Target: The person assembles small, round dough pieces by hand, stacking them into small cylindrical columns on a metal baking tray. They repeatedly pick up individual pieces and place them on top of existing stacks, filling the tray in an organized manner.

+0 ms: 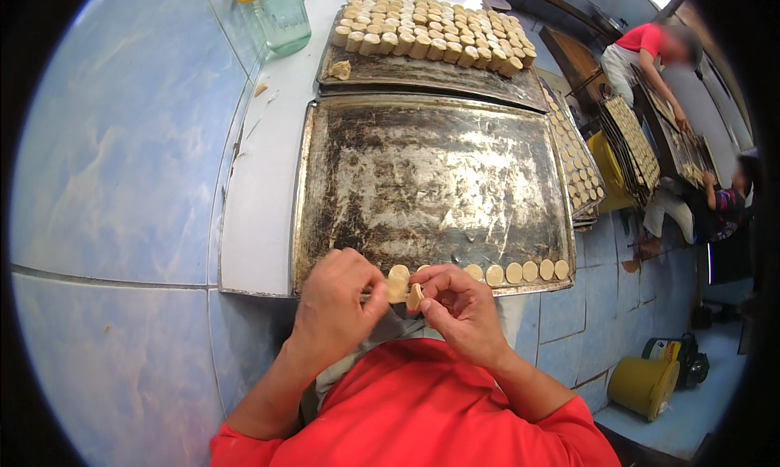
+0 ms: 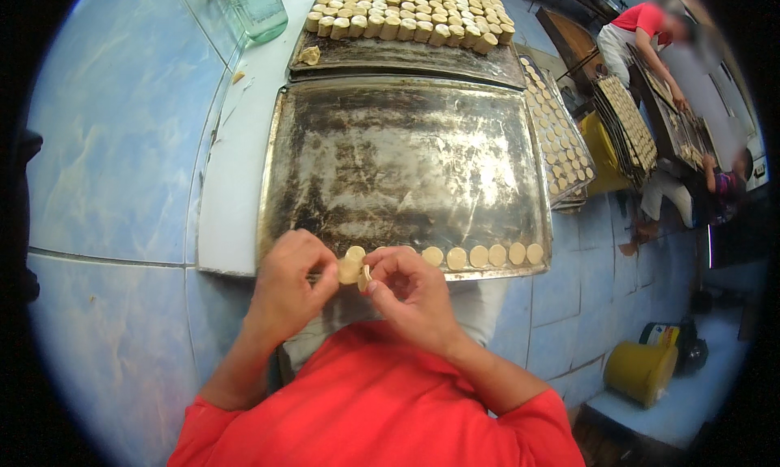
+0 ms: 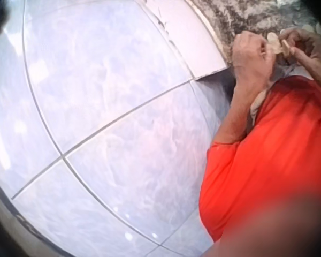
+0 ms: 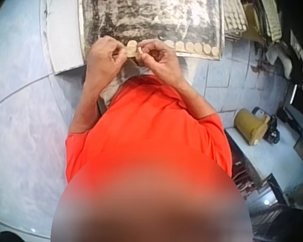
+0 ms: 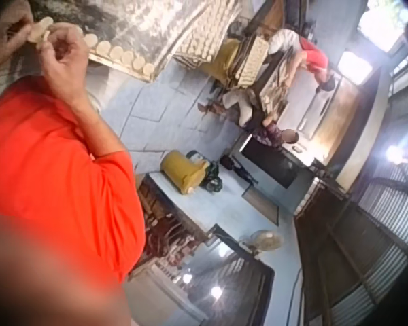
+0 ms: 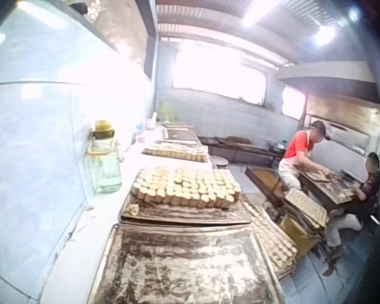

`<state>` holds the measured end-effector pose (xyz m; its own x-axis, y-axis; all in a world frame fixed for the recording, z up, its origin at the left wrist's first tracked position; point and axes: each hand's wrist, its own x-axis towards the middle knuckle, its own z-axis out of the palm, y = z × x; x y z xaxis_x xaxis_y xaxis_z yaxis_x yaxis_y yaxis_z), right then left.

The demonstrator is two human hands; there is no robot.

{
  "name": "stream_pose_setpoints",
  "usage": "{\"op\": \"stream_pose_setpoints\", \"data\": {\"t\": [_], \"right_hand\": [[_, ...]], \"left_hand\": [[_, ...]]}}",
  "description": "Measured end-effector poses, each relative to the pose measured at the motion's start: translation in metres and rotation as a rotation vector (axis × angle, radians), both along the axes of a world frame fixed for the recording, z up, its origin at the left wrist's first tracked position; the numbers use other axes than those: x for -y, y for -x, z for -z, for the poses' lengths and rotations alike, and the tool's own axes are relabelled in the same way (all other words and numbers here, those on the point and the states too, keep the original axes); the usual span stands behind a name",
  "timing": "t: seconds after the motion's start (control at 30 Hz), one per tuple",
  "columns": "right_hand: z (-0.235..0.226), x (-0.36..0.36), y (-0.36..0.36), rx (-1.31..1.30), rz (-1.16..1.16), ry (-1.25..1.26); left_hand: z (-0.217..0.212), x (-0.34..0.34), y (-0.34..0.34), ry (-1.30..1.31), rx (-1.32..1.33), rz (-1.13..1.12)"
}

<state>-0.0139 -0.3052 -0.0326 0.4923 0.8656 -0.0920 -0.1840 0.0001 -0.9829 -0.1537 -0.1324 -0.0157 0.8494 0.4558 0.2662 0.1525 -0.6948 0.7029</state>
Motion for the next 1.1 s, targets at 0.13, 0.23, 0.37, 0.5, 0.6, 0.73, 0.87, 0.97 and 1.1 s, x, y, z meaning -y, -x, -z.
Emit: {"op": "stream_pose_setpoints", "data": {"t": [0.13, 0.23, 0.37, 0.5, 0.6, 0.73, 0.87, 0.97, 1.1], "right_hand": [[0.001, -0.005, 0.001, 0.077, -0.018, 0.028], [-0.003, -0.008, 0.004, 0.006, -0.11, 0.061], [-0.008, -0.015, 0.009, -0.154, -0.129, 0.124], [-0.008, -0.027, 0.015, -0.116, -0.098, 0.115], [-0.009, -0.032, 0.02, -0.154, -0.153, 0.11], [-0.012, -0.029, 0.017, -0.002, -0.163, 0.051], [-0.015, -0.004, -0.038, 0.449, 0.085, 0.013], [-0.017, 0.028, -0.114, 0.63, 0.405, -0.013], [-0.008, 0.073, -0.195, 0.944, 0.551, 0.115]], "left_hand": [[-0.001, -0.005, 0.009, -0.021, -0.017, -0.045], [-0.006, 0.006, 0.017, 0.198, 0.053, 0.041], [-0.007, 0.0, 0.021, 0.098, 0.071, -0.071], [-0.006, -0.008, 0.03, -0.015, -0.035, -0.198], [-0.007, 0.0, 0.038, 0.178, 0.076, -0.114], [-0.002, -0.004, 0.042, -0.053, 0.031, -0.259], [0.004, -0.017, 0.053, -0.11, -0.003, -0.415], [0.006, -0.033, 0.06, -0.003, -0.014, -0.477], [0.017, -0.083, 0.039, 0.351, 0.171, -0.366]]}}
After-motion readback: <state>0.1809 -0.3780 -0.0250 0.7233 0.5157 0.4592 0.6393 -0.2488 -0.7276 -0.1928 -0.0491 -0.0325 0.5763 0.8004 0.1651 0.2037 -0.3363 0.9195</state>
